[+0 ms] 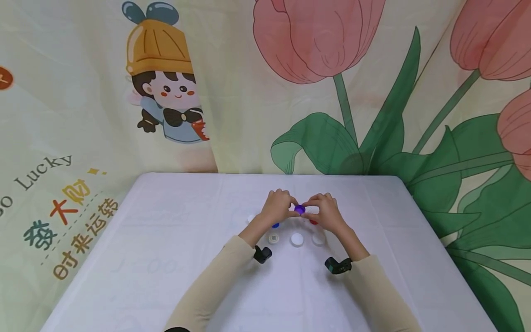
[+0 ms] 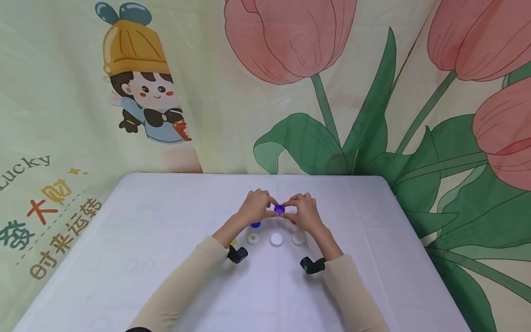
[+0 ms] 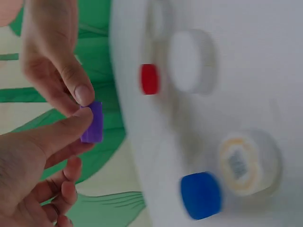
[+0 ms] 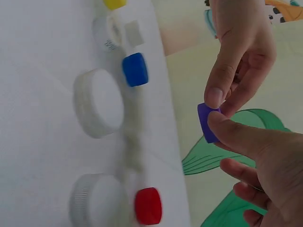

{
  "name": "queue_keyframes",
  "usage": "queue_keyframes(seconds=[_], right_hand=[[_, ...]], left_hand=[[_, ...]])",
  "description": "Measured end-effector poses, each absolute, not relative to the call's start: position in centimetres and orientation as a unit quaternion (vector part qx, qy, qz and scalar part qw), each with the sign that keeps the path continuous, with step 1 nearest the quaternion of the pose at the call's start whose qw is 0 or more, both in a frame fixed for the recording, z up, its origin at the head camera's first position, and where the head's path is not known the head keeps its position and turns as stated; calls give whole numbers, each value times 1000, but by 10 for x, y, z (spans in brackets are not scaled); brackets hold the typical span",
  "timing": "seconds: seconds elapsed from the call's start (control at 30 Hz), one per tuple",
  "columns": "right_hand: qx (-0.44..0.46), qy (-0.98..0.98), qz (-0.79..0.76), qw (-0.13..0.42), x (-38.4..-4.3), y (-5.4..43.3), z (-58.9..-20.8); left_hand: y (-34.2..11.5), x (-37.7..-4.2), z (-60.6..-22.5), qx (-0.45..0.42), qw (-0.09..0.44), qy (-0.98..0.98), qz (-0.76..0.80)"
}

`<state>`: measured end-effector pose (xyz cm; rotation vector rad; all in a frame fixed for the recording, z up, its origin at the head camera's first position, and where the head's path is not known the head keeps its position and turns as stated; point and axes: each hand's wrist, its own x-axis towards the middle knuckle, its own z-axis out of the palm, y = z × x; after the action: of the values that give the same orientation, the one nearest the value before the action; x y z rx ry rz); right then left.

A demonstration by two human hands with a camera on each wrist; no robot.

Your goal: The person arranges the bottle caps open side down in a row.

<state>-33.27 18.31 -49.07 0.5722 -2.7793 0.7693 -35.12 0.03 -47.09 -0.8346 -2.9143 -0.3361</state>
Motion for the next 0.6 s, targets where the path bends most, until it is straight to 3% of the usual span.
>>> queue_keyframes(seconds=[0.3, 0.6], right_hand=[[273, -878, 341, 197, -304, 185, -437], [341, -834, 357, 246, -256, 179, -408]], left_hand=[[-25, -315, -416, -323, 144, -898, -261], [-41, -268, -396, -386, 215, -832, -336]])
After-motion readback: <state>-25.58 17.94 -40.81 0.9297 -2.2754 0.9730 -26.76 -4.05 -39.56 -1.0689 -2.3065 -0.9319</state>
